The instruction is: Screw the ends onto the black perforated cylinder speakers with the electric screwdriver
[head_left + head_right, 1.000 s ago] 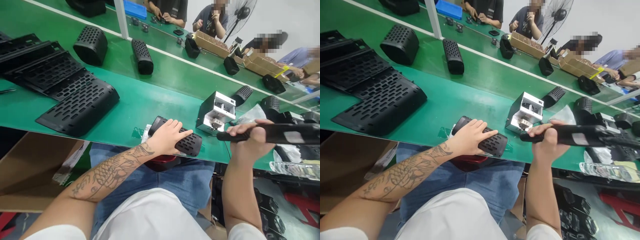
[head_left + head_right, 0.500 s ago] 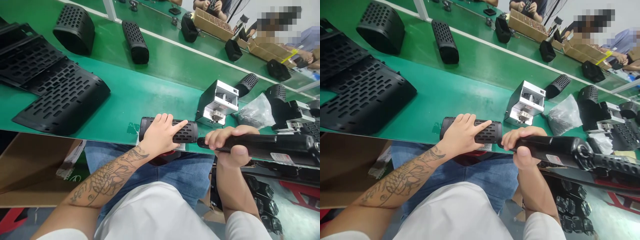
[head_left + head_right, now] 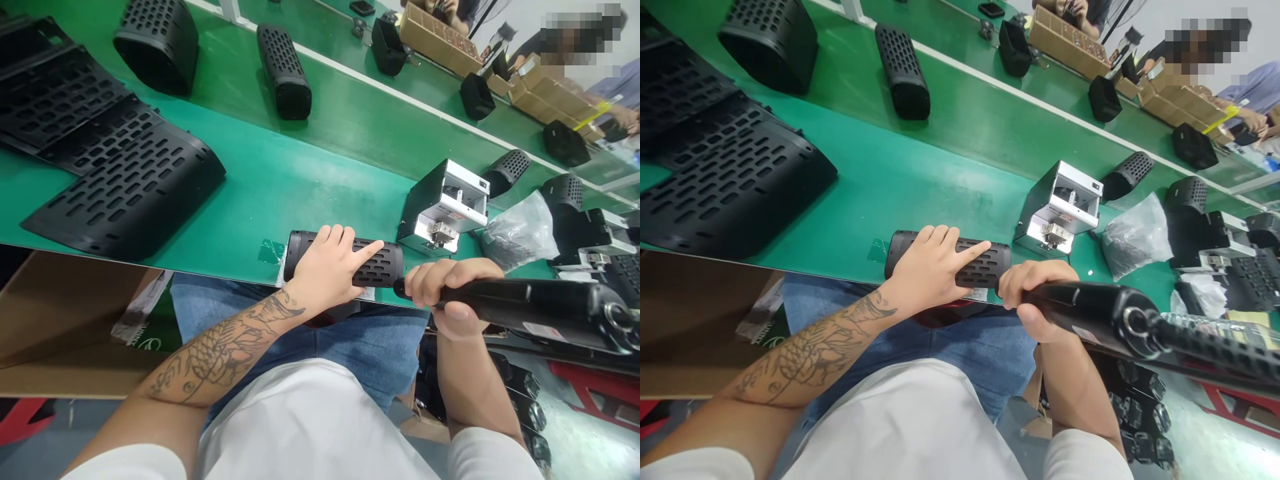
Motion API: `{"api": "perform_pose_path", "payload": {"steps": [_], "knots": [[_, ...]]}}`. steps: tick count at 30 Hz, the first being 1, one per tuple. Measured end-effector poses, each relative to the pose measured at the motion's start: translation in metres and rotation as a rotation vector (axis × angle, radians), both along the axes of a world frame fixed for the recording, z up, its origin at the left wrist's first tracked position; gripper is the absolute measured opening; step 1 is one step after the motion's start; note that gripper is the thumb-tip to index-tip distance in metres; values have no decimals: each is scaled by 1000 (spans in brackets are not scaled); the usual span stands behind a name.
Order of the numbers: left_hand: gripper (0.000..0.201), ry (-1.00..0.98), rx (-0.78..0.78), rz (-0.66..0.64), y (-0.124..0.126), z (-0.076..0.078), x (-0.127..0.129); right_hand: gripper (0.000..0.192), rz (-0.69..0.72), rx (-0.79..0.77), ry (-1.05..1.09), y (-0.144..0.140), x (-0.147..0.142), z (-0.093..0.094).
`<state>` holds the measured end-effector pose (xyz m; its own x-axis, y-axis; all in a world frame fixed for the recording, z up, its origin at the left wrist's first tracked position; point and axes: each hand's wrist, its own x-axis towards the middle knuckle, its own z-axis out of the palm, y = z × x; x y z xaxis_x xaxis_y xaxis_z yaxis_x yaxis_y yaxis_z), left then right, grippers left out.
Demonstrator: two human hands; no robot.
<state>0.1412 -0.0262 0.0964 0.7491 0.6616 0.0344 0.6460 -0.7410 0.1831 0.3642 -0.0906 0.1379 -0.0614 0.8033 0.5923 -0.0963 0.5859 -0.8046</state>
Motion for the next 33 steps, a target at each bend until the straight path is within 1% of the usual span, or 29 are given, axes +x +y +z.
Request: {"api": "perform_pose_path", "payload": {"steps": [6, 11, 14, 15, 16, 17, 18, 20, 21, 22, 23, 25, 28, 30, 33], "knots": [[98, 12, -7, 1, -1, 1, 0, 21, -19, 29, -10, -2, -2, -5], [99, -1, 0, 6, -3, 0, -1, 23, -72, -14, -19, -8, -9, -5], [98, -9, 6, 18, -4, -3, 0, 25, -133, -18, -28, -14, -6, -2], [97, -15, 10, 27, -5, -5, 1, 28, -185, -14, -18, -13, -1, 0], [97, -23, 14, 38, -6, -6, 2, 33, -268, -3, 1, -10, 5, 2], [97, -31, 18, 51, -7, -7, 3, 37, -388, 21, 29, -4, 13, 4], [96, -37, 22, 64, -8, -8, 5, 38, -539, 51, 54, 4, 22, 6], [93, -35, 22, 85, -9, -8, 7, 34, -854, 105, 66, 25, 43, 7], [94, -25, 18, 89, -10, -7, 7, 29, -976, 116, 46, 37, 53, 6], [96, -11, 14, 87, -9, -6, 6, 24, -1058, 117, 23, 47, 61, 3], [99, 4, 10, 76, -8, -5, 4, 21, -1096, 105, 3, 56, 69, 0], [107, 19, 6, 33, -4, -3, -5, 21, -1091, 89, 4, 68, 79, -6], [109, 10, 12, -4, 6, -1, -21, 24, -1036, 86, 30, 67, 82, -11], [109, 24, 11, 10, 12, -1, -30, 24, -1014, 46, 24, 56, 78, -8], [109, 54, -12, 22, 15, -2, -34, 20, -965, -15, 61, 32, 61, 6]]}}
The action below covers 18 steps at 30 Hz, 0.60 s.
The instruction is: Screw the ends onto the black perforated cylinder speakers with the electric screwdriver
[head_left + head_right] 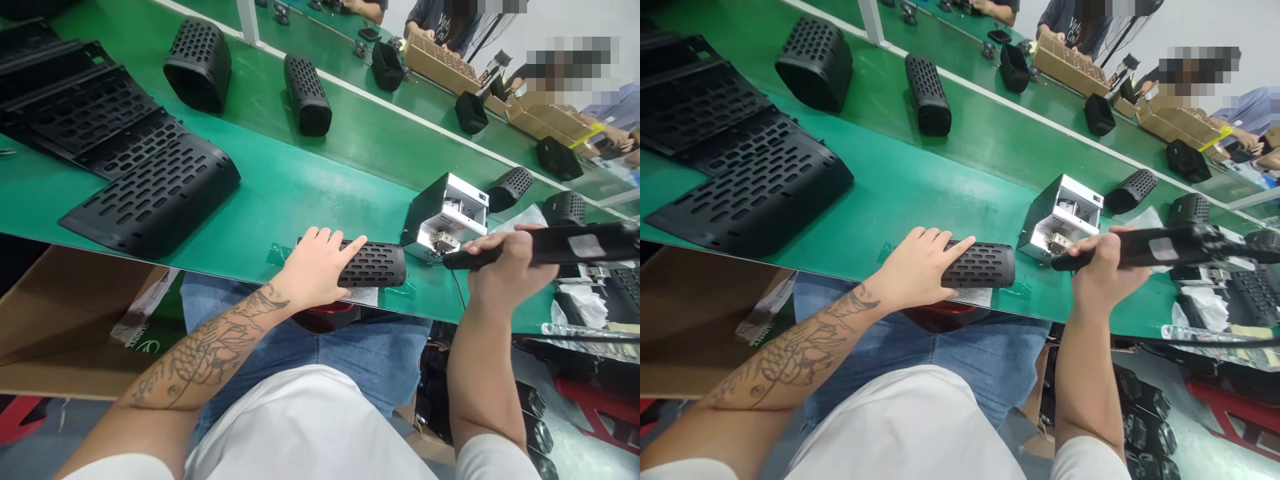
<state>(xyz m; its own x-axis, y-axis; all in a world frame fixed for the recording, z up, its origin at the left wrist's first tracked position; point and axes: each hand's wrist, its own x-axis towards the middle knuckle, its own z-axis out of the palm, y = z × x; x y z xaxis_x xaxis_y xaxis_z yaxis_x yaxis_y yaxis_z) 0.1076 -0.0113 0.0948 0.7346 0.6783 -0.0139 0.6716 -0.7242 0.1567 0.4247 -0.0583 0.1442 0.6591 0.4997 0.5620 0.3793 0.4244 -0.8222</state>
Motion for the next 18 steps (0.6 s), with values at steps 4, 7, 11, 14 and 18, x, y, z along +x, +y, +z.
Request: {"api": "perform_pose_path", "payload": {"steps": [4, 7, 11, 14, 18], "knots": [[108, -7, -26, 4, -3, 1, 3, 37, 345, 33, 30, -33, -43, 15], [109, -5, -30, 10, -6, 3, 4, 39, 617, 46, 10, -42, -83, 12], [108, -17, -48, 8, -7, 7, 4, 28, 733, 80, 39, -33, -118, -1], [105, -18, -60, 3, -8, 8, 4, 26, 764, 75, 34, -24, -127, -5], [102, -33, -62, -1, -8, 8, 5, 22, 846, 29, 9, -20, -129, -3]]}}
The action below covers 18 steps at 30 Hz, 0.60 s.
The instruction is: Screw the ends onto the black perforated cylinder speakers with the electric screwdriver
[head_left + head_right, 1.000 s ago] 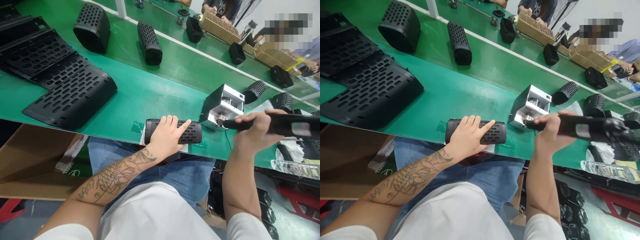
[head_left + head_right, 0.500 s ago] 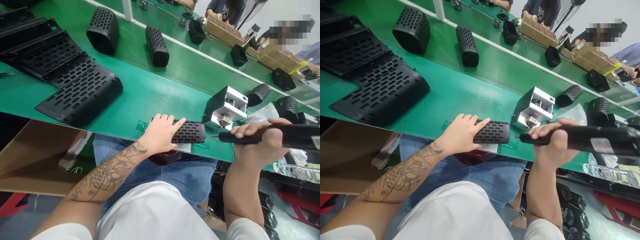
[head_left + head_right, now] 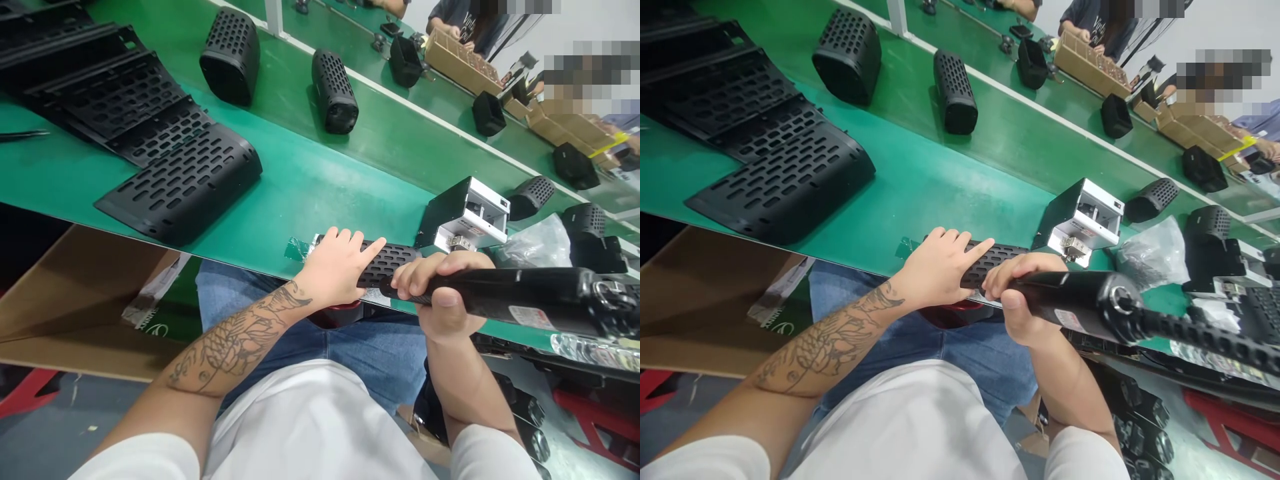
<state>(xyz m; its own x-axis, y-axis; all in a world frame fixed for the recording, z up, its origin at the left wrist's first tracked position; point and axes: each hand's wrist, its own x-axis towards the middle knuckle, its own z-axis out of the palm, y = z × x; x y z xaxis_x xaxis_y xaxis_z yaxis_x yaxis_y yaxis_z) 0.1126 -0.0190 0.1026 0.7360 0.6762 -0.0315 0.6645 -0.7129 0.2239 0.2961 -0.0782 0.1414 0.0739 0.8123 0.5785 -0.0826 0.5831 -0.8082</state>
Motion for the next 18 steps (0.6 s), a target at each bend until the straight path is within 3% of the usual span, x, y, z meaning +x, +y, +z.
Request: {"api": "perform_pose_path", "payload": {"steps": [5, 18], "knots": [[102, -8, -16, -15, 1, 1, 1, 20, 102, -13, -56, 2, 2, -4], [101, -6, -43, 1, 1, 3, 2, 23, 165, -18, -115, 5, 6, -18]]}}
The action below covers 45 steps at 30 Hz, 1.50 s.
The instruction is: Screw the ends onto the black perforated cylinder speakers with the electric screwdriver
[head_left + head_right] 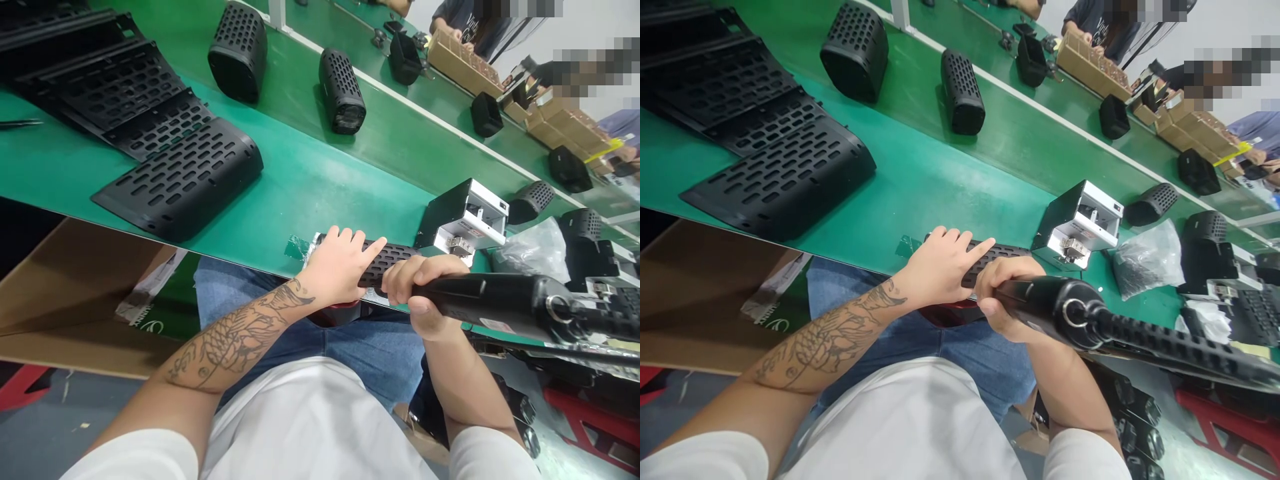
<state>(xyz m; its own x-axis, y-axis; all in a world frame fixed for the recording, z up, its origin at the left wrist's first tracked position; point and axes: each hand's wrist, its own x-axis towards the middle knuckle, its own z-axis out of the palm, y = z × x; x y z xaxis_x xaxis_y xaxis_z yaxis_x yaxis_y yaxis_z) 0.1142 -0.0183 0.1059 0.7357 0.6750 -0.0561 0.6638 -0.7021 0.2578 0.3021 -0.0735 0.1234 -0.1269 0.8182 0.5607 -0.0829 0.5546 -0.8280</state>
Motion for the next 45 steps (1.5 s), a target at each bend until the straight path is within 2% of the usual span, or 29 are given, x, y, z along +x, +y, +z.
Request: {"api": "perform_pose_path", "payload": {"steps": [3, 5, 8, 10, 12, 15, 17, 19, 22, 24, 26, 29, 31, 33, 36, 40, 42, 45], "knots": [[98, 9, 10, 0, 0, -1, 0, 25, 4, -20, -22, -2, 1, -9], [96, 19, 15, 3, 0, -2, -1, 34, 4, -79, -55, -6, 2, -11], [98, 33, 21, 10, 1, -2, -2, 48, -64, -87, -59, -8, 11, 0], [100, 42, 27, 13, 2, -1, -2, 48, -225, 21, 2, -3, 28, 14], [101, 50, 33, 11, 3, -1, -2, 43, -489, 130, 64, 7, 55, 27], [100, 56, 44, 1, 2, -3, 1, 29, -914, 110, 24, 29, 104, 31], [100, 44, 56, -4, 0, -6, 2, 24, -1043, 88, 25, 40, 131, 23], [98, -11, 71, -16, 0, -12, -1, 24, -1066, 96, 54, 46, 147, 12], [86, -249, 81, -81, 5, -26, -16, 27, -1037, 104, 92, 43, 152, 2], [77, -480, 78, -144, 12, -41, -34, 29, -1017, 85, 98, 35, 148, 5], [78, -672, 69, -168, 19, -62, -53, 26, -991, 57, 100, 24, 139, 14], [108, -810, -32, -77, 25, -99, -75, 24, -860, 54, 153, 3, 117, 32], [131, -845, -149, -3, 23, -120, -81, 29, -664, 97, 166, -10, 95, 42], [139, -861, -230, 29, 19, -131, -81, 31, -428, 153, 132, -18, 66, 48], [132, -854, -262, 60, 14, -133, -75, 23, -155, 172, 70, -18, 16, 47], [124, -873, -283, 88, 11, -125, -69, 19, 112, 146, 42, 2, -37, 34], [122, -888, -298, 86, 11, -124, -67, 19, 169, 169, 66, 13, -52, 28], [123, -893, -305, 83, 10, -124, -65, 19, 126, 142, 56, 23, -62, 21]]}}
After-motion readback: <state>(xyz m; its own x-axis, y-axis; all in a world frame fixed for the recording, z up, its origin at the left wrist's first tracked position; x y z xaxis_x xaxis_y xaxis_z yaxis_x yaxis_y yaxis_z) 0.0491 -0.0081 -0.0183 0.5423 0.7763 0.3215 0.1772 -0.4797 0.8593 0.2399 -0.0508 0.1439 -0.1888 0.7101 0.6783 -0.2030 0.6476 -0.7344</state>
